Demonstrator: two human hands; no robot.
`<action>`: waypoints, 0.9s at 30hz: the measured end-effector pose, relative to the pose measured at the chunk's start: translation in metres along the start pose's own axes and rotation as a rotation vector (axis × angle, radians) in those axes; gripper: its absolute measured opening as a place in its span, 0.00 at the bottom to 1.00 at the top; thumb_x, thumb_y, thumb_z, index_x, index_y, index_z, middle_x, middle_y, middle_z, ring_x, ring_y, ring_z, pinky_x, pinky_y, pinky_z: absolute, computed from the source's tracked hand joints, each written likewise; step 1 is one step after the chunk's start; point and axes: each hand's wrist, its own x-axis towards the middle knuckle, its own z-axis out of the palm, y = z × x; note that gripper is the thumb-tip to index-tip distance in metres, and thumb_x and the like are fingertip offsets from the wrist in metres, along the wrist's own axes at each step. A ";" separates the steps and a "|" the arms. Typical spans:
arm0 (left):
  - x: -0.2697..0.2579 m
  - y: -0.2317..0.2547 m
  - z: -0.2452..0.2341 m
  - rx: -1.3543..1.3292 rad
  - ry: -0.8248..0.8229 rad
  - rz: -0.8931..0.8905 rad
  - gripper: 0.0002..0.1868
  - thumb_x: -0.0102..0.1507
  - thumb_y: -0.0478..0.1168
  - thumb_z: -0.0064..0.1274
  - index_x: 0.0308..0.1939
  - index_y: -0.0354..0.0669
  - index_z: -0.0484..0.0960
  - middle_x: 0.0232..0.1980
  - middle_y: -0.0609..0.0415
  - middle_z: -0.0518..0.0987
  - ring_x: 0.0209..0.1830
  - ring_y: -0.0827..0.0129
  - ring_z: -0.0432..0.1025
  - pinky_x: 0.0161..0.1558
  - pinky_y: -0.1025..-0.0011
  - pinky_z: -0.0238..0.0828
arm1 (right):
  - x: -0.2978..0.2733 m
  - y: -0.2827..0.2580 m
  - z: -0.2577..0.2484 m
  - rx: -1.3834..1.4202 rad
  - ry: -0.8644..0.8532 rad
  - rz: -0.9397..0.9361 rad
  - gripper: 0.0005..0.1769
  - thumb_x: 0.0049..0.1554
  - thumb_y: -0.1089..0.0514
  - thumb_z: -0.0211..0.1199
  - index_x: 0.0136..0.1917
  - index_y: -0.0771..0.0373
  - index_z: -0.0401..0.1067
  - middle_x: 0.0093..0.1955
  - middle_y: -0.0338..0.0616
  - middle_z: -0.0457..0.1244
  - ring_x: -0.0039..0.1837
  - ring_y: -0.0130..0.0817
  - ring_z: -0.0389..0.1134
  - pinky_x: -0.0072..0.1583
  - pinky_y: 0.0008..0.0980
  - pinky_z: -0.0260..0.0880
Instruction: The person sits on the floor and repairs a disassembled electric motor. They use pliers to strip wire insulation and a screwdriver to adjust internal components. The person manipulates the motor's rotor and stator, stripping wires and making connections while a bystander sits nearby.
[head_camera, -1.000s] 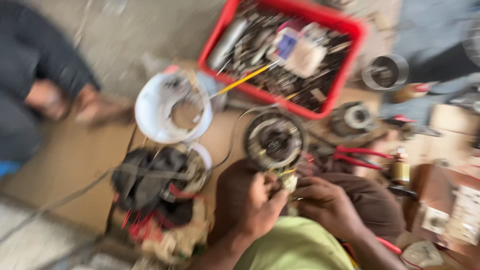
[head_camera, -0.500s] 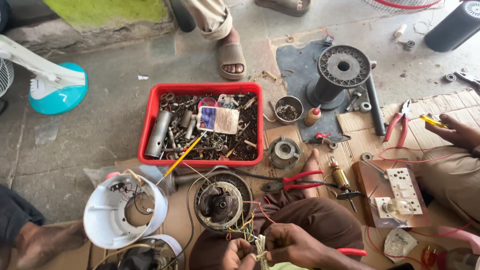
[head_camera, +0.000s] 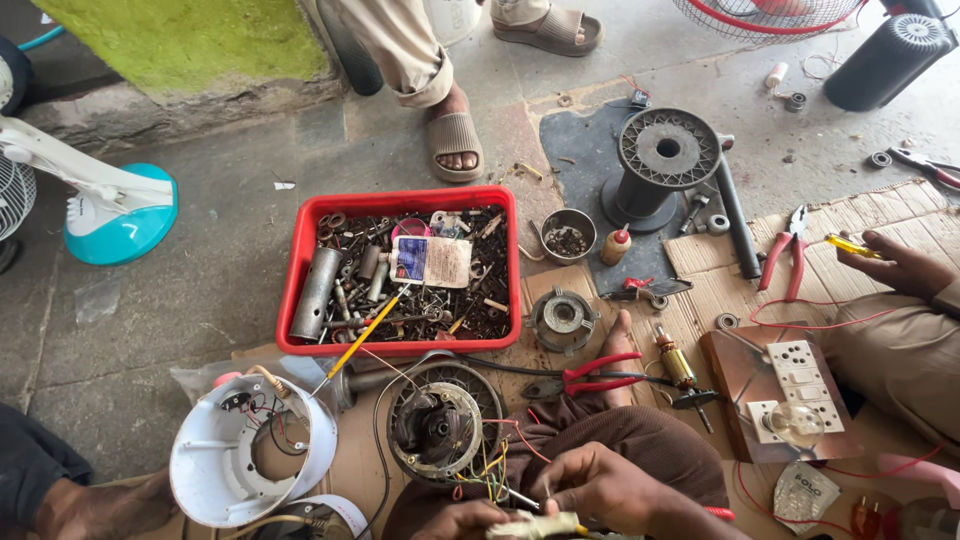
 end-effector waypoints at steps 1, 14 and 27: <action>-0.002 0.001 0.022 0.017 0.128 0.224 0.14 0.61 0.26 0.58 0.51 0.32 0.81 0.50 0.46 0.86 0.52 0.67 0.82 0.59 0.71 0.79 | 0.000 0.006 0.001 0.140 -0.002 -0.005 0.11 0.55 0.71 0.70 0.52 0.73 0.78 0.43 0.44 0.72 0.43 0.29 0.71 0.48 0.28 0.72; -0.070 0.149 0.148 0.225 0.501 0.311 0.10 0.65 0.30 0.66 0.47 0.28 0.83 0.40 0.47 0.85 0.39 0.72 0.77 0.42 0.74 0.75 | -0.017 -0.007 0.005 -0.028 0.363 -0.450 0.09 0.55 0.70 0.66 0.50 0.76 0.77 0.48 0.54 0.71 0.44 0.37 0.71 0.46 0.34 0.72; -0.056 0.107 0.156 0.269 0.468 0.107 0.17 0.65 0.39 0.61 0.55 0.33 0.82 0.43 0.55 0.85 0.38 0.79 0.77 0.40 0.77 0.77 | -0.013 -0.023 0.042 -0.556 0.375 -0.183 0.07 0.50 0.65 0.72 0.44 0.68 0.83 0.41 0.43 0.74 0.43 0.26 0.73 0.45 0.28 0.75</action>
